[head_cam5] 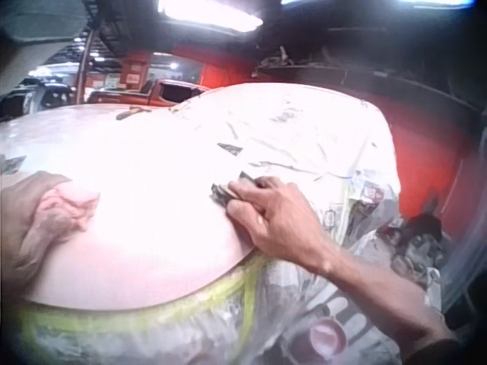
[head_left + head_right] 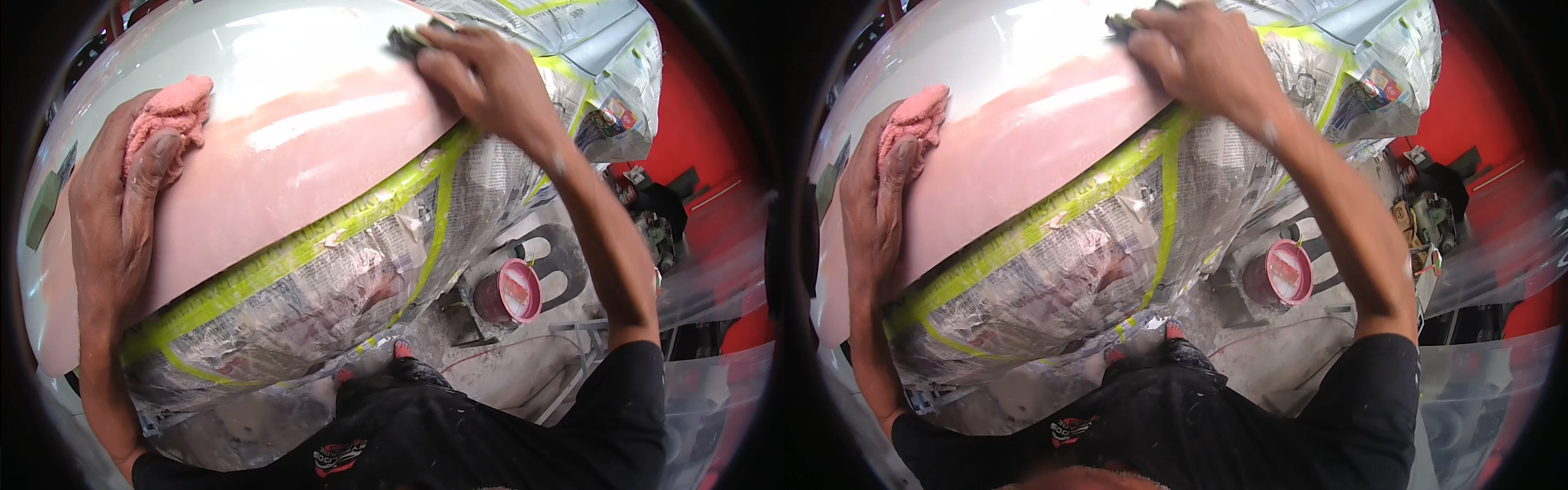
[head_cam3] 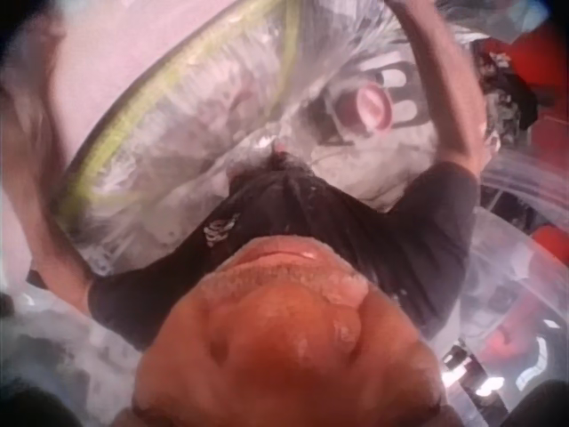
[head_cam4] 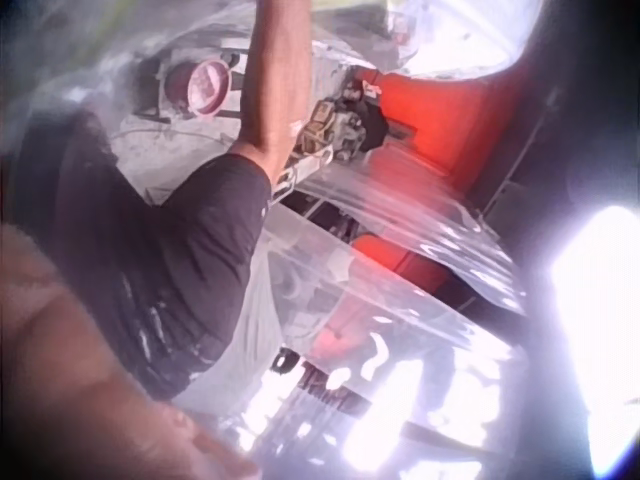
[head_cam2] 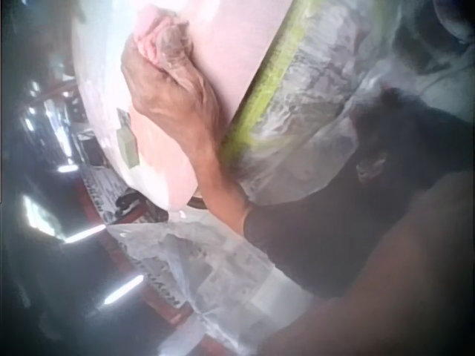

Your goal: The person sands a pink car part with a sanding block, moving it back and forth across the surface. They occasionally wipe the surface with a pink cloth while continuing to sand.

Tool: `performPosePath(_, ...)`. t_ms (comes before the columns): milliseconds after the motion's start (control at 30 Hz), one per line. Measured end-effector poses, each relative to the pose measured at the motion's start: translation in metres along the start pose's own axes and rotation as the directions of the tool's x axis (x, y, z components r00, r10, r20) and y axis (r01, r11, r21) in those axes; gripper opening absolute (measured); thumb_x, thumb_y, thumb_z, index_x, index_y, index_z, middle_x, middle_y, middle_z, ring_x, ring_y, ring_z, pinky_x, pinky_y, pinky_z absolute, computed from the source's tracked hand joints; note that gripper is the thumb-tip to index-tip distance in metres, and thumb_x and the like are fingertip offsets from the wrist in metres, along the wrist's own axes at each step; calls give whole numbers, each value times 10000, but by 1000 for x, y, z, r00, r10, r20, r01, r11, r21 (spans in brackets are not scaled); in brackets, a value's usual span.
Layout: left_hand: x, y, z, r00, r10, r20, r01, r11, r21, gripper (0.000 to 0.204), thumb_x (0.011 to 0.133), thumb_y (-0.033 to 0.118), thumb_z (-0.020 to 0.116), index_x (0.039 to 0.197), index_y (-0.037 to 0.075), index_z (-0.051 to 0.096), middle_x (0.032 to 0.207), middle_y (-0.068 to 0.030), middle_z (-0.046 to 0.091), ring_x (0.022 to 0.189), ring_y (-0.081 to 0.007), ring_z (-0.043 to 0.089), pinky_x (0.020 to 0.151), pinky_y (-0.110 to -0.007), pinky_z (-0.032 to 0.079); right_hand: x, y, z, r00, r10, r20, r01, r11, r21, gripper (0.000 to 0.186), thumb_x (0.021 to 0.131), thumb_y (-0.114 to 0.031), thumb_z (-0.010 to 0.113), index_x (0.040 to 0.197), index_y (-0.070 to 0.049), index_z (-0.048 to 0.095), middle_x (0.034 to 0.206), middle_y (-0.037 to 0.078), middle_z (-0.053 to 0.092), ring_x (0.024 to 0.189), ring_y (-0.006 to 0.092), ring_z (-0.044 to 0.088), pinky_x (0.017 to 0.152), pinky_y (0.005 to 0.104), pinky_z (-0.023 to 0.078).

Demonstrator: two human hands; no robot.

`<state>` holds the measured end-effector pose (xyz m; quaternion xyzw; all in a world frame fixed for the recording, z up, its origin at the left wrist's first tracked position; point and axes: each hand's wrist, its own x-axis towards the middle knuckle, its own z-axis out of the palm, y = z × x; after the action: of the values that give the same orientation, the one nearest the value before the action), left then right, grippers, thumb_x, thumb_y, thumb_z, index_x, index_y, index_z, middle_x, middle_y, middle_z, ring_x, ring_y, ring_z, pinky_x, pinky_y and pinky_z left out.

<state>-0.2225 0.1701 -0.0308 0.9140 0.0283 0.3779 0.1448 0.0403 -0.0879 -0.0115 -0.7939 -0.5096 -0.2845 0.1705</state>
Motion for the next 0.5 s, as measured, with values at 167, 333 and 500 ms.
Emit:
performPosePath(167,4,1,-1,999,29,33,-28,999,-26,428,1080,350,550,1309,-2,630,1051,-151,712,920,-226,690,866,-336,528,-9,2,-9,995,-96,-11,95,995,-40,420,952,-365,674,1293,-127,734,1174,263,712,1026,386,715,900,408,553)
performPosePath(333,-2,1,0,1000,-17,11,17,999,-40,433,1077,357,552,1312,1,627,1050,-148,710,940,-229,691,878,-343,529,6,4,-5,984,126,125,-132,991,36,450,965,-431,658,1282,-122,739,1203,236,719,1036,378,713,911,420,550)
performPosePath(500,3,-2,-3,1000,12,-19,-12,1000,5,428,1078,355,549,1313,5,620,1064,-148,709,952,-240,688,891,-353,527,-11,7,-10,983,-178,-51,173,981,-84,445,955,-417,651,1267,-115,743,1164,277,710,918,396,736,860,462,573)
